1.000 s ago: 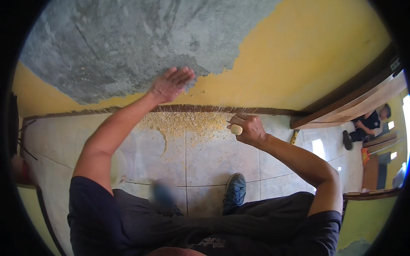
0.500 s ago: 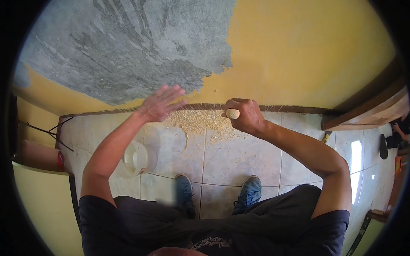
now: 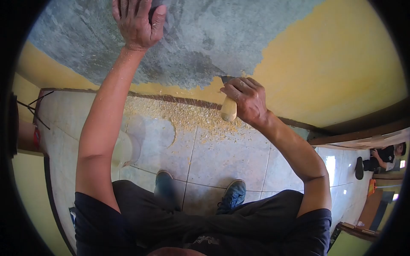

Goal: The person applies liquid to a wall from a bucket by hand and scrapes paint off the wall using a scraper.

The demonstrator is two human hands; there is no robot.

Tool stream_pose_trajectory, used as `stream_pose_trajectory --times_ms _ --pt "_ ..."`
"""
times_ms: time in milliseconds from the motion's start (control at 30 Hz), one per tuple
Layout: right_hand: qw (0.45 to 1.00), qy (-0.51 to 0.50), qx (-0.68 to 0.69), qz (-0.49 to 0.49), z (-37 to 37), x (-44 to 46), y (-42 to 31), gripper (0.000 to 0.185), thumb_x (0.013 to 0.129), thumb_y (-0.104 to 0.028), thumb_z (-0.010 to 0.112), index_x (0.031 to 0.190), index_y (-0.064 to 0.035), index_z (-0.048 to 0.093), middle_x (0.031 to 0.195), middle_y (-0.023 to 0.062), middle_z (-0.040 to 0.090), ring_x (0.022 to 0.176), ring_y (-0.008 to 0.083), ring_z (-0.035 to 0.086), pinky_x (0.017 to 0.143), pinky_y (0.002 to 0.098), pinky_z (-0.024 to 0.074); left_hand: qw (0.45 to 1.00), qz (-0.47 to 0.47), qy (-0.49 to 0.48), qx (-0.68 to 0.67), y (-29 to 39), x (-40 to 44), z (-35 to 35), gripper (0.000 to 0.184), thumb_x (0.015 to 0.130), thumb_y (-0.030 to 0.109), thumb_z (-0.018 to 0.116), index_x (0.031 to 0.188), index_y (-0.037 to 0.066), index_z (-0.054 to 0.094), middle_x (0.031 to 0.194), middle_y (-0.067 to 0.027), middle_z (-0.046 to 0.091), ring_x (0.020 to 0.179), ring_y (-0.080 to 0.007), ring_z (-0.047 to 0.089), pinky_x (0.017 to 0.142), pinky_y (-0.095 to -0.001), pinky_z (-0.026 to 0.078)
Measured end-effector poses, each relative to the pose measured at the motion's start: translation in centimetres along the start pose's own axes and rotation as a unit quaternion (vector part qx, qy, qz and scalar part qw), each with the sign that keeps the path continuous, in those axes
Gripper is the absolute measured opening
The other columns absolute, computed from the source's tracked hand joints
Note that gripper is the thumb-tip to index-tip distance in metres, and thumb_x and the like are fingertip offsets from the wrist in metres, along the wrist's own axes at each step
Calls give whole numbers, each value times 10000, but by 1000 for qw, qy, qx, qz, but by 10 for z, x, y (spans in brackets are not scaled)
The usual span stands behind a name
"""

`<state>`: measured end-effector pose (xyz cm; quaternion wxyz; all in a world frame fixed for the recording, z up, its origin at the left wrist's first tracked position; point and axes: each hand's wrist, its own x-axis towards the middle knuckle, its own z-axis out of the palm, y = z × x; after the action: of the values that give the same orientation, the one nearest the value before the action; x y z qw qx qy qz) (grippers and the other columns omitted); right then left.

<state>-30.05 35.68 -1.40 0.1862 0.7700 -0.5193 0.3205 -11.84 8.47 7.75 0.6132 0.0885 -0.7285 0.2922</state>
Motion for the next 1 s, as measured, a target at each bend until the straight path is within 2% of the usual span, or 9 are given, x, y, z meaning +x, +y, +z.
stream_pose_trajectory --times_ms 100,133,200,433,500,567,633,733,1000 --pt "1000 -11 -11 23 5 10 -2 136 786 -140 728 887 -54 700 867 123 719 767 292 711 657 385 552 1000 8 25 0 -2 -2 5 550 1068 407 363 1541 142 456 1631 -123 360 1516 -383 286 1225 -534 132" --pt "999 -21 -21 21 10 11 -1 136 786 -140 728 887 -54 700 867 123 719 767 292 711 657 385 552 999 -35 -32 -15 7 3 -11 530 1070 404 370 1535 169 470 1627 -106 372 1515 -367 299 1224 -525 145" --pt "999 -26 -18 -19 21 8 -1 256 664 -145 774 905 -93 706 877 75 708 772 266 703 649 391 543 998 -44 -37 -23 8 5 -14 527 1072 404 365 1537 177 467 1630 -102 367 1520 -358 290 1227 -520 143" --pt "997 -60 -42 -24 25 24 -11 199 713 -153 750 880 -65 688 844 85 690 702 269 676 599 391 515 994 -65 -70 -59 8 0 -14 525 1070 396 331 1555 217 425 1648 -60 329 1541 -306 244 1262 -508 101" --pt "996 -53 -55 -56 25 30 -7 174 731 -132 729 880 -54 682 841 89 695 703 276 679 598 384 518 992 -61 -80 -75 7 1 -14 522 1068 388 333 1557 229 419 1653 -57 317 1544 -301 234 1264 -511 98" --pt "999 -17 -45 -17 17 44 -15 198 689 77 733 848 -29 678 797 103 719 726 262 720 618 377 563 991 -67 -86 -79 7 0 -14 528 1068 386 333 1572 237 389 1664 -54 291 1548 -300 222 1263 -520 100" --pt "999 -26 -31 10 25 37 -14 185 697 58 743 848 -32 686 807 113 724 732 273 724 635 373 577 991 -57 -91 -79 6 0 -13 540 1064 387 340 1583 240 361 1676 -49 260 1553 -298 206 1264 -521 95" --pt "995 -95 -39 -4 53 14 -2 180 752 -179 791 847 -65 690 818 92 712 704 284 701 636 379 580 991 -55 -86 -84 6 1 -13 552 1060 386 346 1594 242 333 1684 -44 236 1557 -296 191 1266 -520 87" --pt "992 -97 -58 -51 33 17 -14 144 774 -93 698 899 -23 689 855 136 714 751 300 712 628 394 558 990 -60 -92 -87 5 0 -14 544 1059 389 352 1584 245 355 1678 -42 251 1557 -293 189 1270 -518 81"
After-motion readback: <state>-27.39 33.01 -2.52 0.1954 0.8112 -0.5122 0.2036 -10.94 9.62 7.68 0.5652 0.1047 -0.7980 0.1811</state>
